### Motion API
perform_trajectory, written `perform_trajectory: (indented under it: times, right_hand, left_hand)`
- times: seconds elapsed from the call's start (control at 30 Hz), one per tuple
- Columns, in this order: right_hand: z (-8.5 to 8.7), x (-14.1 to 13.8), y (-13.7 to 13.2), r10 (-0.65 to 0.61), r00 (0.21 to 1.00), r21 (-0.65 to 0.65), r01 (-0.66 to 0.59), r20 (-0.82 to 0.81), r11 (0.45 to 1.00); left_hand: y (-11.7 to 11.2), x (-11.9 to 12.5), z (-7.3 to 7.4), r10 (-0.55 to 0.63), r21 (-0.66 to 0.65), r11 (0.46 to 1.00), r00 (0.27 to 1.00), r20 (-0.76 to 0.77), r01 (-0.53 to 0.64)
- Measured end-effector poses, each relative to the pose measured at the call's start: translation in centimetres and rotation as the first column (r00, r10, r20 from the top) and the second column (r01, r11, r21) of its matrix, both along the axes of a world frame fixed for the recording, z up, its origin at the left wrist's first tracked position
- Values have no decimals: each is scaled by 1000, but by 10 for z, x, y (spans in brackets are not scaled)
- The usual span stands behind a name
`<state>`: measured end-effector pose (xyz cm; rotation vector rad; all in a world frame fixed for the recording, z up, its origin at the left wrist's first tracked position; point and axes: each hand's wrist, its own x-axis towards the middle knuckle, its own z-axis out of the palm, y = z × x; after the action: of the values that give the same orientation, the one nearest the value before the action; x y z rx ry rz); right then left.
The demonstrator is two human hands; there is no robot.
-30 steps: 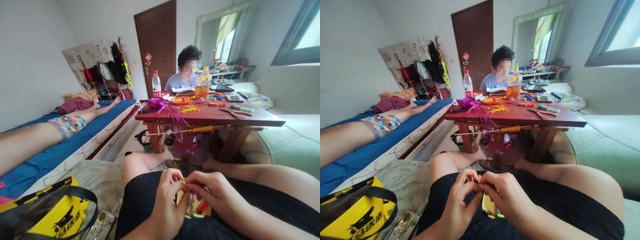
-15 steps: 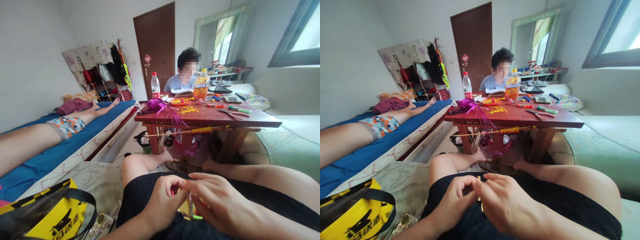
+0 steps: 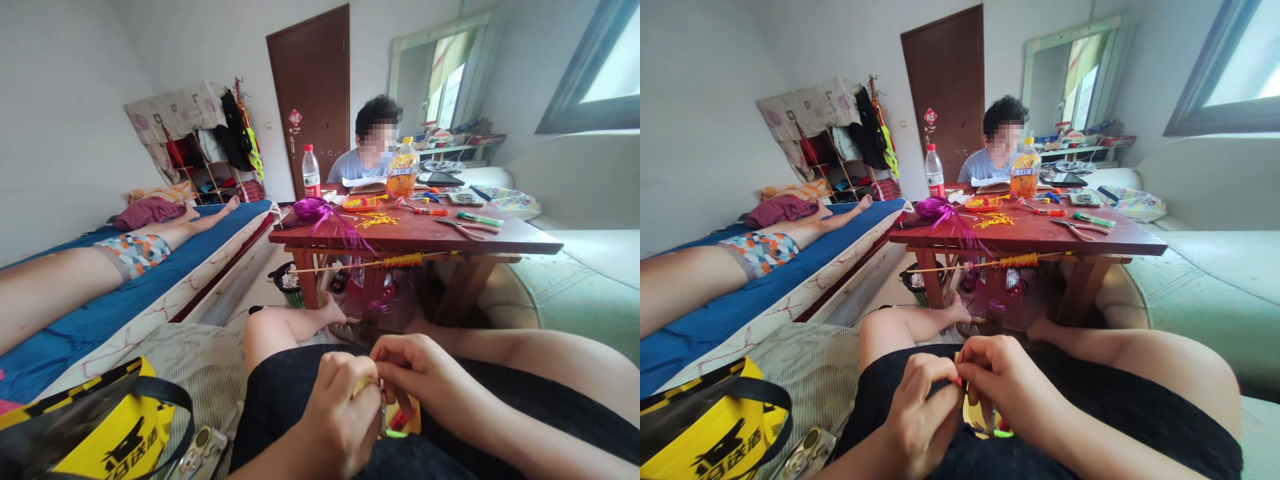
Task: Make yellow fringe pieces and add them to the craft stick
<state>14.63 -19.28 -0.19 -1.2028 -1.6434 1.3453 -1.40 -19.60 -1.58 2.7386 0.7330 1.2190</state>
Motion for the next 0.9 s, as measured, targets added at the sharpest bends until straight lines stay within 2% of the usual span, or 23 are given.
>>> perform_trajectory:
  times: [0.07, 0.13, 0.17, 0.2, 0.23, 0.27, 0.3, 0.33, 0.37, 0.4, 0.43, 0.47, 0.5, 0.53, 0.57, 0.6, 0.67, 0.7, 0.73, 0.77, 0.8, 0.83, 0.9]
  right_hand:
    - [-2, -1, 5, 28, 990, -165, -51, -137, 985]
    - [-2, -1, 6, 39, 986, -194, -70, -161, 979]
    - [0, 1, 4, 23, 992, -156, -43, -126, 987]
    - [2, 2, 2, -2, 999, -66, -1, -51, 998]
    - [5, 5, -2, -27, 998, 99, 22, 51, 995]
    - [8, 7, -6, -53, 985, 334, -5, 164, 943]
    - [11, 10, -10, -89, 955, 579, -96, 283, 810]
    - [13, 13, -14, -139, 911, 762, -233, 389, 604]
    - [14, 15, -17, -194, 866, 849, -367, 462, 381]
    - [14, 18, -19, -243, 833, 866, -458, 497, 201]
    - [13, 19, -20, -275, 812, 855, -509, 515, 100]
    - [12, 20, -20, -288, 806, 851, -521, 518, 71]
    - [10, 20, -20, -275, 812, 855, -511, 515, 92]
    - [9, 19, -19, -244, 830, 865, -481, 501, 140]
    - [7, 18, -19, -210, 854, 875, -435, 475, 212]
    - [6, 16, -18, -178, 880, 872, -374, 441, 315]
    - [4, 11, -15, -128, 927, 760, -203, 352, 617]
    - [3, 9, -13, -102, 953, 620, -103, 286, 778]
    - [2, 6, -10, -74, 977, 430, -19, 198, 903]
    - [1, 4, -7, -48, 994, 219, 25, 99, 975]
    - [0, 2, -4, -30, 1000, 40, 30, -9, 999]
    - [-2, 0, -1, -19, 994, -82, 10, -110, 997]
    - [-3, -1, 3, 3, 974, -178, -44, -227, 983]
  left_hand:
    - [2, -3, -1, -52, 186, 980, 994, -98, 70]
    - [4, -4, 2, -98, 193, 974, 987, -130, 122]
    - [5, -3, 5, -111, 105, 987, 988, -104, 122]
    - [6, -1, 8, -112, -66, 992, 993, -46, 109]
    - [7, 1, 12, -93, -311, 945, 995, 34, 99]
    - [8, 4, 15, -39, -578, 809, 991, 129, 107]
    - [9, 6, 17, 47, -794, 589, 974, 220, 151]
    - [10, 9, 18, 147, -913, 340, 946, 289, 226]
    - [11, 10, 18, 237, -941, 122, 912, 335, 315]
    - [13, 12, 17, 310, -918, -36, 878, 366, 396]
    - [13, 13, 16, 357, -879, -136, 850, 388, 458]
    - [14, 14, 14, 381, -846, -190, 831, 404, 498]
    - [13, 14, 13, 389, -831, -210, 823, 413, 516]
    - [12, 15, 13, 378, -840, -186, 826, 418, 510]
    - [11, 15, 13, 348, -871, -107, 839, 418, 479]
    - [8, 14, 13, 297, -908, 32, 864, 407, 417]
    - [3, 13, 13, 168, -866, 445, 928, 332, 229]
    - [1, 11, 12, 117, -738, 661, 954, 276, 132]
    - [0, 9, 11, 83, -552, 832, 972, 220, 53]
    - [-1, 7, 9, 58, -348, 938, 985, 165, 3]
    - [-1, 5, 8, 31, -156, 988, 994, 109, -14]
    - [0, 3, 7, 4, 4, 1000, 999, 49, -4]
    - [2, -1, 7, -49, 174, 983, 996, -68, 60]
